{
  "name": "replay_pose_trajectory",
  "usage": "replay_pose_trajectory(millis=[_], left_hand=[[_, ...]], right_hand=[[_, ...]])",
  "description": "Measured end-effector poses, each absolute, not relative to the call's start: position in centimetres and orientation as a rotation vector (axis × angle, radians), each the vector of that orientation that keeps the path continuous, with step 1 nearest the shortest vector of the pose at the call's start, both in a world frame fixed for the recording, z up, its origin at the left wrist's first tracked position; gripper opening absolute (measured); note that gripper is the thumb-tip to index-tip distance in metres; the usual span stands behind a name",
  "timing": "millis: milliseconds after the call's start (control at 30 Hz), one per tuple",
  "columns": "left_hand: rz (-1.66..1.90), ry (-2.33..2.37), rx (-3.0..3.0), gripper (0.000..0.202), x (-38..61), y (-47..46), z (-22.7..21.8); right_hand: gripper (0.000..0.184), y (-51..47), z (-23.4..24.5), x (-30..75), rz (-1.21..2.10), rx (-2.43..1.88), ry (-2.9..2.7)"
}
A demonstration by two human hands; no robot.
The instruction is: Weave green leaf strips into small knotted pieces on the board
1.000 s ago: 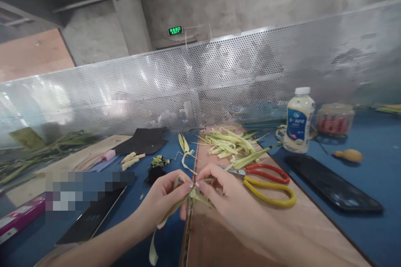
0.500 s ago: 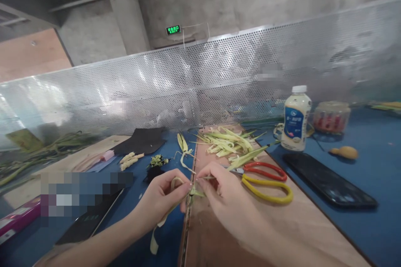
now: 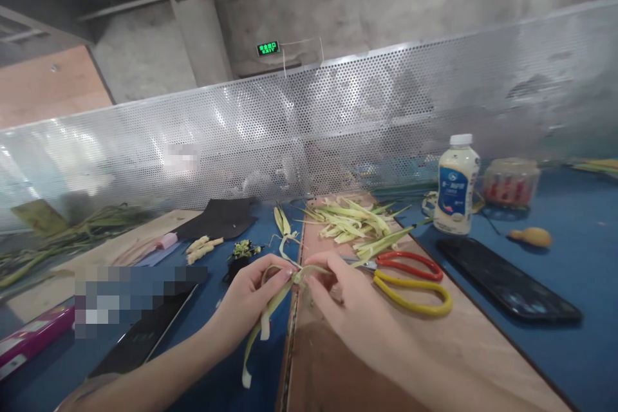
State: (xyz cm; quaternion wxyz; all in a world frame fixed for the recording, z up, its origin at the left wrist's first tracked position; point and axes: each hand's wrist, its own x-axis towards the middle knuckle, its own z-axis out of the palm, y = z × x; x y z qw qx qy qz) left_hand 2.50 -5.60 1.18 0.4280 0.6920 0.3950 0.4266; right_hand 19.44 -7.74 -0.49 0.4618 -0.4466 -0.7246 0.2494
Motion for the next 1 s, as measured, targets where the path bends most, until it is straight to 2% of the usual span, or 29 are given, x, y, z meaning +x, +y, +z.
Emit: replay_pose_trajectory(millis=[267, 600, 733, 1000], left_hand=[[0.985, 0.999, 1.672, 0.021, 2.63, -5.69, 0.96], [0.953, 0.861, 1.542, 0.022, 2.89, -5.89, 0.73], [0.981, 0.776, 1.5, 0.03, 2.87, -5.57, 0.7], [1.008, 0.733, 1.538, 0.033, 2.88, -5.55, 0.48]], right_hand=[[0.014, -7.76, -0.14, 19.21, 0.756, -1.093, -1.8], [0.007, -7.76, -0.66, 18.71, 0.759, -1.081, -1.777], [0.003, -7.8, -0.34, 18.64, 0.768, -1.075, -1.747], [0.008, -7.79, -0.53, 18.91, 0.743, -1.083, -1.813]])
